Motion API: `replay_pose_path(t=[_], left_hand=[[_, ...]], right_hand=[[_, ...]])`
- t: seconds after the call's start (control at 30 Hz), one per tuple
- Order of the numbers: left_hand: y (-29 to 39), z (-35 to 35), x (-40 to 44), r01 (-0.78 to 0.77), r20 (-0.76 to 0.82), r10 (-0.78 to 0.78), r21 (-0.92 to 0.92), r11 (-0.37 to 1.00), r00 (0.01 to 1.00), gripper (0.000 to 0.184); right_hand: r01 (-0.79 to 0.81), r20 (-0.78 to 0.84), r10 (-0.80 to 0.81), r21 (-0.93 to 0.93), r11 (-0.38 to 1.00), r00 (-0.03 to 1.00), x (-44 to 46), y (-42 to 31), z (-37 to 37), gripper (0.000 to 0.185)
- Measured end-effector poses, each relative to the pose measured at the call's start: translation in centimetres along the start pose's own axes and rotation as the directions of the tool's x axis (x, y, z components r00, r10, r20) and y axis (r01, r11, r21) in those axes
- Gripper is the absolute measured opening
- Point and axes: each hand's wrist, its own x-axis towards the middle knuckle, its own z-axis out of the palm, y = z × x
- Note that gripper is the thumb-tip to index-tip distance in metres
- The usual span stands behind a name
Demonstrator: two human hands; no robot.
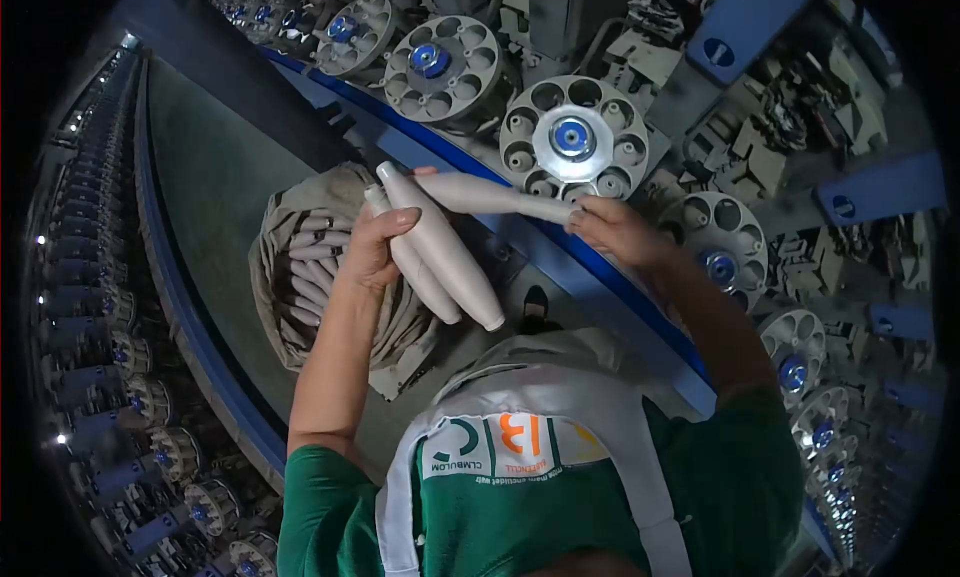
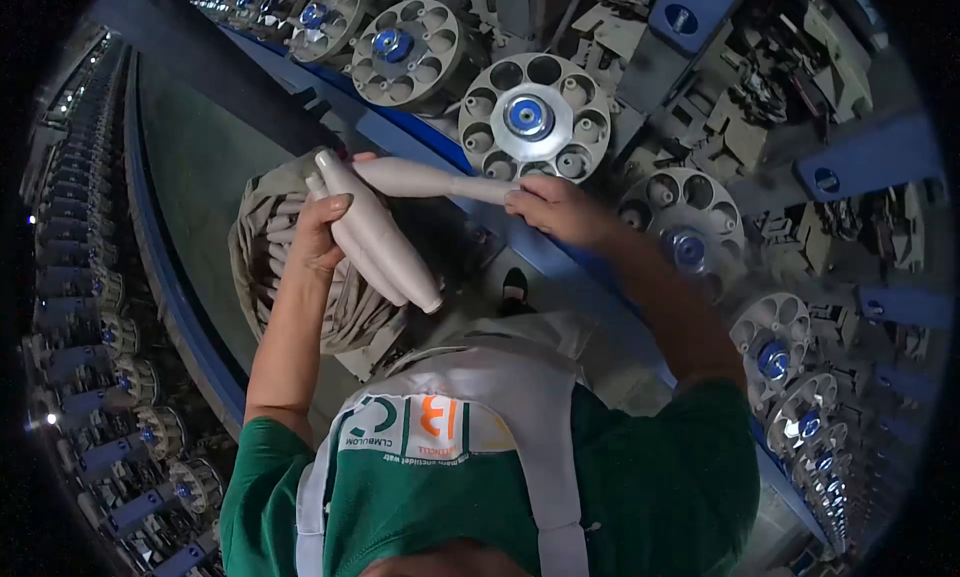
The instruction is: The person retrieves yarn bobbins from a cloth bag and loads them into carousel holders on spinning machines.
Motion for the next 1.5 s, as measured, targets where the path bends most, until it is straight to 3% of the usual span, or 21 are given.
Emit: replay_pose_path(t=[0.07, 0.1, 0.17, 0.2, 0.27, 0.47, 0.5, 0.57, 0.63, 0.73, 0.87, 0.93, 1.03, 1.13, 1.23, 1.27, 1.33, 1.37, 1.4, 1.43, 1.5], left_hand=[[0.5, -1.2, 2.4, -0.019, -0.053, 0.016, -0.071, 0.997, 0.998, 0.070], [0.5, -1.9, 3.6, -0.016, -0.050, 0.012, -0.075, 0.997, 0.999, 0.070], [0.9, -2.9, 5.8, -0.029, -0.082, 0.007, -0.260, 0.965, 0.997, 0.060], [1.0, -3.4, 6.9, -0.029, -0.074, 0.010, -0.261, 0.965, 0.997, 0.060], [0.8, -4.3, 8.7, -0.017, -0.076, -0.006, -0.302, 0.953, 0.997, 0.055], [1.0, -6.0, 14.2, 0.063, -0.030, -0.069, -0.189, 0.980, 0.997, 0.045], [1.4, -5.4, 15.3, 0.030, -0.021, -0.033, -0.131, 0.991, 0.999, 0.044], [1.3, -3.7, 18.0, -0.057, -0.071, 0.055, -0.022, 0.998, 0.996, 0.044], [1.5, -2.7, 20.6, 0.019, 0.043, -0.030, 0.227, 0.974, 0.999, 0.048], [1.7, -0.9, 21.9, -0.018, 0.217, -0.077, 0.402, 0.915, 0.973, 0.051], [4.8, -3.7, 18.8, -0.024, 0.333, -0.127, 0.414, 0.910, 0.934, 0.047], [4.9, -8.0, 17.4, 0.015, 0.308, -0.125, 0.338, 0.941, 0.943, 0.035], [5.5, -14.5, 15.0, 0.143, 0.093, -0.167, 0.222, 0.964, 0.982, 0.024], [7.1, -20.2, 14.2, 0.331, 0.002, -0.332, 0.072, 0.941, 0.943, 0.029], [7.9, -23.1, 14.4, 0.326, -0.099, -0.355, -0.232, 0.917, 0.929, 0.030], [9.6, -22.5, 14.2, 0.367, -0.124, -0.407, -0.258, 0.894, 0.905, 0.032], [9.8, -23.2, 15.2, 0.409, -0.048, -0.440, -0.290, 0.865, 0.897, 0.037], [9.8, -23.5, 16.1, 0.460, 0.050, -0.468, -0.305, 0.834, 0.882, 0.043], [9.5, -23.5, 16.9, 0.450, 0.042, -0.462, -0.313, 0.836, 0.886, 0.043], [9.2, -23.5, 18.0, 0.423, 0.088, -0.416, -0.290, 0.859, 0.905, 0.043], [9.8, -24.1, 19.9, 0.382, 0.109, -0.366, -0.276, 0.882, 0.924, 0.043]], right_hand=[[0.107, -0.400, -0.237, -0.322, 0.941, 0.885, 0.5, 0.1, -2.8, 0.025], [0.101, -0.404, -0.233, -0.322, 0.941, 0.885, 0.4, -0.4, -4.4, 0.025], [-0.022, -0.523, -0.658, -0.791, 0.611, 0.542, 0.3, -2.1, -7.5, 0.026], [-0.027, -0.524, -0.661, -0.794, 0.607, 0.537, 0.2, -2.6, -9.0, 0.026], [0.279, -0.885, -0.301, -0.206, 0.938, 0.355, -0.2, -2.4, -11.4, 0.023], [0.496, -0.971, -0.159, -0.051, 0.867, 0.178, 1.7, -1.8, -8.7, 0.018], [0.510, -0.984, -0.176, -0.135, 0.850, 0.034, 3.5, -1.7, -7.9, 0.016], [-0.040, -0.807, -0.574, -0.584, 0.811, 0.139, 4.9, -0.8, -6.3, 0.017], [-0.456, -0.793, -0.562, -0.601, 0.656, 0.236, 7.1, -1.1, -3.3, 0.022], [-0.710, -0.845, -0.389, -0.524, 0.471, 0.366, 9.2, -0.1, -3.3, 0.026], [-0.763, -0.862, -0.387, -0.484, 0.429, 0.329, 10.0, -1.2, -2.6, 0.027], [-0.819, -0.940, -0.197, -0.340, 0.462, 0.279, 10.2, -2.9, -2.1, 0.034], [-0.716, -0.845, -0.516, -0.449, 0.535, 0.144, 10.5, -3.9, -0.1, 0.043], [-0.888, -0.825, -0.412, -0.454, 0.076, 0.387, 10.1, -2.8, 0.4, 0.047], [-0.863, -0.731, -0.538, -0.506, 0.012, 0.421, 10.5, -4.3, -1.7, 0.031], [-0.854, -0.703, -0.611, -0.514, 0.081, 0.365, 12.5, -7.0, -0.7, 0.030], [-0.508, -0.652, -0.605, -0.750, 0.424, 0.457, 17.6, -10.7, 1.5, 0.032], [-0.236, -0.773, -0.350, -0.530, 0.814, 0.529, 21.3, -12.0, 3.7, 0.038], [-0.036, -0.690, -0.217, -0.332, 0.942, 0.691, 24.8, -11.6, 5.3, 0.038], [0.107, -0.535, -0.125, -0.064, 0.992, 0.835, 27.9, -11.1, 6.5, 0.038], [0.088, -0.301, -0.136, -0.169, 0.982, 0.944, 32.1, -11.9, 8.9, 0.031]])
